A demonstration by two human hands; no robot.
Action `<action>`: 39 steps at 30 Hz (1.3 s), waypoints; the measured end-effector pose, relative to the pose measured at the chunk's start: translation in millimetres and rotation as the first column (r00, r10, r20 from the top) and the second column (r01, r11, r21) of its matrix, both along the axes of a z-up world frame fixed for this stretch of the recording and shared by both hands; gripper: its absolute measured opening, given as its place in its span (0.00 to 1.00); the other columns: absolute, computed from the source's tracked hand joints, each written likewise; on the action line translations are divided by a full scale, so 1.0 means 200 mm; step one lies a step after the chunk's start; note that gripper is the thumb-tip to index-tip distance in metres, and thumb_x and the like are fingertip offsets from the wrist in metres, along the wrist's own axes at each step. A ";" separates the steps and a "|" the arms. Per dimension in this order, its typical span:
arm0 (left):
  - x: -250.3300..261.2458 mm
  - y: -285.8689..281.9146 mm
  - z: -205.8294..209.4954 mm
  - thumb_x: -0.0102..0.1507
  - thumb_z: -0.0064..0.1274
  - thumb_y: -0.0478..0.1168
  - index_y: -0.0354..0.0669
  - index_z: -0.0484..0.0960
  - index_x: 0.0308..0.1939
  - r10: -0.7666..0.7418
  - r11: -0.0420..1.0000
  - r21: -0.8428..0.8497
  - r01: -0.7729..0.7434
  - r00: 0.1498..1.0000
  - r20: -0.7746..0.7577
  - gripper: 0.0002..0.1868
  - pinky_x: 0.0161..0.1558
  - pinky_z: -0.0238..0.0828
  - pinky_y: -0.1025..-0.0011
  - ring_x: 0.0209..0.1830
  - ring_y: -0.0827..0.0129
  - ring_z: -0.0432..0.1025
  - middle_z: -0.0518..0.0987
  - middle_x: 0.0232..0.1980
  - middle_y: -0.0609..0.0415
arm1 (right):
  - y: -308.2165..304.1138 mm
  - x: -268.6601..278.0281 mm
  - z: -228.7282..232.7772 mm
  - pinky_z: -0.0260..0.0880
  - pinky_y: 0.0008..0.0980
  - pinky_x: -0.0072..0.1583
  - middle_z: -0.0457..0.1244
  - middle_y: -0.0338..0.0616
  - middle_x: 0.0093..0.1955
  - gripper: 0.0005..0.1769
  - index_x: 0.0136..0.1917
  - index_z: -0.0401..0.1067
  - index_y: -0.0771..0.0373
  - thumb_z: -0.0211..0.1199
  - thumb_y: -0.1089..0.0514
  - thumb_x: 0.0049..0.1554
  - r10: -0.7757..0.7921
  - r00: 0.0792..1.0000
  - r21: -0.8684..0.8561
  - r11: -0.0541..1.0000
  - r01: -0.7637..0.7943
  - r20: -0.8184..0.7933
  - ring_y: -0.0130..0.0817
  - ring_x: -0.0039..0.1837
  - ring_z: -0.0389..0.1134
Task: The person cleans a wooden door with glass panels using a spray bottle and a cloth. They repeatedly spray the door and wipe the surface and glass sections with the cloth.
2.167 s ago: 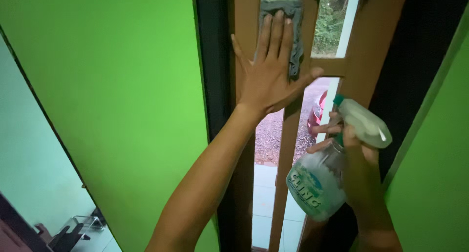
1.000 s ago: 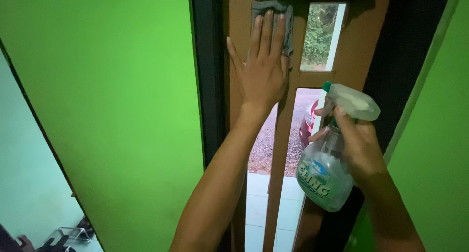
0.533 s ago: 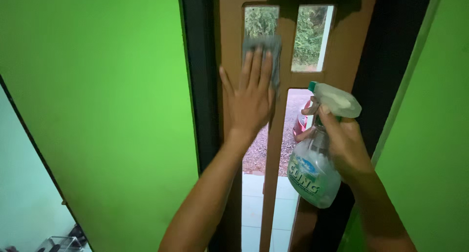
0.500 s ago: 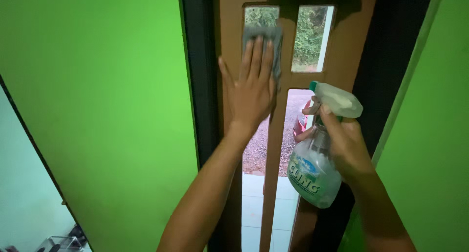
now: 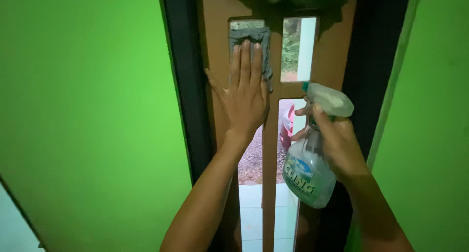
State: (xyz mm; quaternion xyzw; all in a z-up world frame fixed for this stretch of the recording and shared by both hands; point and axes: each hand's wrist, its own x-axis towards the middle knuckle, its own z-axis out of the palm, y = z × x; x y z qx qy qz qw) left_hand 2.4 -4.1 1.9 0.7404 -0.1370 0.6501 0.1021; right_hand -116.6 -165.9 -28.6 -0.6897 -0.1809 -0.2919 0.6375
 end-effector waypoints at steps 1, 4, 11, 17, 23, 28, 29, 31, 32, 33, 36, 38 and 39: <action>-0.01 0.00 0.00 0.71 0.41 0.47 0.58 0.49 0.83 -0.005 1.000 0.004 0.005 1.000 -0.012 0.36 0.77 0.24 0.26 0.86 0.68 0.43 0.49 0.86 0.60 | -0.01 -0.01 0.01 0.75 0.34 0.40 0.67 0.50 0.55 0.28 0.68 0.62 0.68 0.45 0.44 0.65 -0.008 1.000 -0.018 1.000 0.008 0.009 0.37 0.43 0.73; 0.00 0.01 -0.05 0.70 0.43 0.47 0.57 0.50 0.82 -0.012 1.000 0.024 0.013 0.999 -0.034 0.37 0.76 0.25 0.26 0.86 0.67 0.43 0.48 0.85 0.59 | -0.03 0.00 0.02 0.76 0.33 0.41 0.66 0.50 0.55 0.28 0.68 0.61 0.66 0.43 0.43 0.66 -0.010 0.999 -0.058 0.998 0.012 0.037 0.36 0.43 0.73; -0.07 0.01 -0.26 0.66 0.51 0.46 0.53 0.55 0.81 0.022 1.000 0.012 -0.022 0.999 -0.030 0.40 0.76 0.27 0.27 0.85 0.66 0.47 0.54 0.84 0.56 | -0.07 0.08 0.09 0.74 0.33 0.43 0.67 0.50 0.55 0.28 0.67 0.64 0.65 0.43 0.41 0.67 0.087 0.994 -0.061 0.995 -0.083 0.067 0.37 0.43 0.72; -0.13 0.00 -0.20 0.69 0.49 0.45 0.48 0.60 0.77 0.176 0.979 0.105 -0.177 0.984 0.022 0.32 0.77 0.29 0.35 0.86 0.62 0.50 0.57 0.83 0.48 | -0.11 0.05 0.17 0.74 0.37 0.42 0.67 0.52 0.52 0.29 0.64 0.66 0.65 0.44 0.40 0.66 0.036 0.999 -0.097 0.995 -0.035 0.009 0.38 0.43 0.73; 0.01 -0.01 0.07 0.69 0.47 0.45 0.48 0.57 0.80 0.003 1.000 -0.015 -0.001 0.995 0.099 0.36 0.77 0.25 0.30 0.85 0.67 0.49 0.56 0.84 0.55 | -0.18 0.07 0.16 0.74 0.38 0.44 0.66 0.50 0.54 0.28 0.66 0.63 0.66 0.47 0.41 0.65 0.180 0.981 -0.077 0.982 -0.175 0.068 0.37 0.43 0.72; -0.13 -0.04 -0.26 0.64 0.49 0.46 0.49 0.57 0.80 -0.034 0.999 -0.036 0.034 0.999 0.001 0.40 0.74 0.24 0.26 0.84 0.63 0.48 0.55 0.83 0.52 | -0.15 0.04 0.13 0.77 0.38 0.43 0.67 0.48 0.53 0.28 0.66 0.62 0.63 0.46 0.40 0.64 0.101 0.995 -0.154 0.983 -0.097 0.021 0.37 0.41 0.72; -0.16 -0.04 -0.31 0.63 0.50 0.47 0.49 0.56 0.80 -0.032 0.999 -0.040 0.031 0.999 -0.040 0.41 0.72 0.24 0.24 0.83 0.63 0.47 0.55 0.83 0.52 | -0.15 0.02 0.12 0.76 0.39 0.42 0.66 0.47 0.53 0.29 0.66 0.62 0.63 0.46 0.40 0.63 0.099 0.995 -0.140 0.985 -0.098 -0.001 0.37 0.41 0.72; -0.15 -0.02 -0.25 0.63 0.50 0.46 0.49 0.56 0.79 -0.003 1.000 -0.002 0.002 1.000 -0.020 0.41 0.71 0.24 0.22 0.83 0.64 0.47 0.55 0.82 0.52 | -0.14 0.00 0.14 0.74 0.38 0.41 0.66 0.48 0.53 0.30 0.67 0.62 0.64 0.47 0.39 0.63 0.122 0.992 -0.144 0.982 -0.119 0.011 0.37 0.41 0.72; -0.14 -0.01 -0.20 0.62 0.50 0.45 0.49 0.56 0.79 0.019 1.000 0.014 -0.019 1.000 -0.010 0.41 0.71 0.24 0.22 0.83 0.64 0.47 0.55 0.82 0.52 | -0.13 -0.01 0.15 0.74 0.37 0.43 0.66 0.48 0.53 0.31 0.67 0.63 0.65 0.48 0.39 0.63 0.153 0.988 -0.156 0.977 -0.146 0.034 0.37 0.41 0.72; -0.11 -0.01 -0.10 0.63 0.50 0.46 0.49 0.57 0.79 0.010 1.000 0.012 -0.010 1.000 -0.001 0.40 0.72 0.25 0.22 0.83 0.64 0.47 0.56 0.82 0.52 | -0.13 -0.01 0.17 0.74 0.35 0.44 0.66 0.49 0.53 0.32 0.67 0.63 0.66 0.49 0.39 0.63 0.183 0.981 -0.169 0.971 -0.172 0.056 0.38 0.42 0.71; -0.04 -0.01 0.09 0.64 0.50 0.46 0.50 0.58 0.79 0.011 1.000 0.000 -0.011 1.000 0.028 0.39 0.73 0.26 0.23 0.84 0.64 0.49 0.57 0.82 0.52 | -0.12 0.01 0.14 0.73 0.35 0.43 0.67 0.49 0.53 0.32 0.67 0.63 0.66 0.48 0.38 0.63 0.138 0.990 -0.153 0.980 -0.131 0.034 0.37 0.41 0.72; -0.02 -0.02 0.10 0.64 0.48 0.45 0.49 0.58 0.80 0.028 1.000 -0.017 -0.026 0.993 0.116 0.39 0.74 0.27 0.24 0.84 0.64 0.50 0.57 0.83 0.52 | -0.11 0.02 0.13 0.72 0.35 0.44 0.66 0.49 0.53 0.32 0.68 0.63 0.65 0.48 0.38 0.64 0.154 0.987 -0.146 0.979 -0.146 0.044 0.37 0.42 0.72; -0.03 -0.02 0.06 0.65 0.48 0.45 0.49 0.58 0.80 0.009 1.000 -0.017 -0.007 0.995 0.096 0.38 0.74 0.26 0.24 0.84 0.63 0.50 0.57 0.83 0.52 | -0.11 0.03 0.13 0.72 0.35 0.44 0.66 0.49 0.53 0.32 0.69 0.63 0.65 0.48 0.38 0.64 0.160 0.986 -0.139 0.979 -0.152 0.052 0.37 0.42 0.72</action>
